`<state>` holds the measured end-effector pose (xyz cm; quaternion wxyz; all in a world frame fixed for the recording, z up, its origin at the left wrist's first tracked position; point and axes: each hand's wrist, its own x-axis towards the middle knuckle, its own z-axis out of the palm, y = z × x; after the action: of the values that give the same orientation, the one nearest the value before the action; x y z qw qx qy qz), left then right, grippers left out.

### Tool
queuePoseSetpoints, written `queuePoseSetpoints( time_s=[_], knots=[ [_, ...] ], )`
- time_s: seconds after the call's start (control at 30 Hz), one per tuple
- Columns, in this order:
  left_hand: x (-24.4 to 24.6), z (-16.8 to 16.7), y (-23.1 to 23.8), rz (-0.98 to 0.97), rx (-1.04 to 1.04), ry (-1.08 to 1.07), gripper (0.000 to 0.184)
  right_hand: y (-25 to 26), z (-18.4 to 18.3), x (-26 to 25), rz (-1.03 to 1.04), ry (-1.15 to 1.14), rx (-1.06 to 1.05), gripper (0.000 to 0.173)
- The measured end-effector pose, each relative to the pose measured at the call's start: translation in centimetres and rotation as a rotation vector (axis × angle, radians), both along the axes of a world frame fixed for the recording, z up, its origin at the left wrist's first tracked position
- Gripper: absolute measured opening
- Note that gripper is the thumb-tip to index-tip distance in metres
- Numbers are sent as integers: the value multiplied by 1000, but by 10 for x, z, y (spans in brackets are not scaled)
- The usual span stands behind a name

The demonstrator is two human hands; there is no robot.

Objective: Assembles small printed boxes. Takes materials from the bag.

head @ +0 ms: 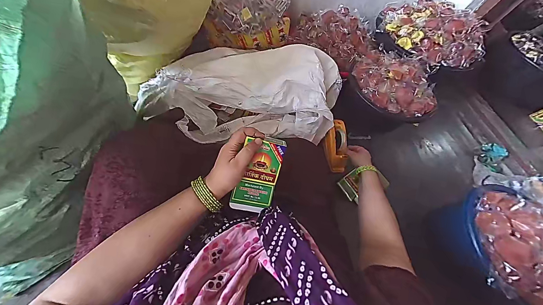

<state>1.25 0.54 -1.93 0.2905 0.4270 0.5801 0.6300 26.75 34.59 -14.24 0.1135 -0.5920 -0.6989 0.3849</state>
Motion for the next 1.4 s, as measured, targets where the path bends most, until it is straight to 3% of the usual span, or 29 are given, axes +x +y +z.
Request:
queuePoseSetpoints(
  time_s=[0.3, 0.4, 0.6, 0.67, 0.77, 0.8, 0.87, 0.93, 1.03, 1.1, 1.2, 1.4],
  knots=[
    [-3, 2, -3, 1, 19, 30, 24, -33, 40, 12, -111, -28, -101, 38],
    [-3, 1, -2, -4, 32, 34, 24, -41, 24, 20, -122, -59, -111, 45],
    [-2, 1, -2, -8, 27, 16, 24, -39, -10, 22, -61, 7, -52, 35],
    [-2, 1, -2, -5, 19, 18, 24, -41, -11, 20, -40, -104, 43, 34],
    [-1, 0, -2, 1, 18, 33, 24, -58, 1, 13, 17, -481, 132, 35],
    [-2, 0, -2, 4, 30, 46, 24, -60, 2, 12, 17, -493, 137, 35],
    [-5, 1, 0, 13, 49, 87, 25, -58, 9, 4, 47, -290, 151, 37],
    [-4, -2, 1, 28, 52, 111, 25, -74, 29, -9, 97, 104, 157, 36],
    [-4, -5, 4, 41, 51, 157, 26, -130, 86, -45, 150, 721, 33, 30],
    [-4, -7, 5, 47, 64, 201, 26, -169, 121, -66, 245, 1002, -54, 23],
    [-5, -8, 5, 54, 87, 228, 29, -214, 153, -88, 385, 1133, -176, 25],
    [-7, -4, -1, 22, 126, 195, 41, -235, 148, -120, 390, 1095, -194, 22]
  ],
)
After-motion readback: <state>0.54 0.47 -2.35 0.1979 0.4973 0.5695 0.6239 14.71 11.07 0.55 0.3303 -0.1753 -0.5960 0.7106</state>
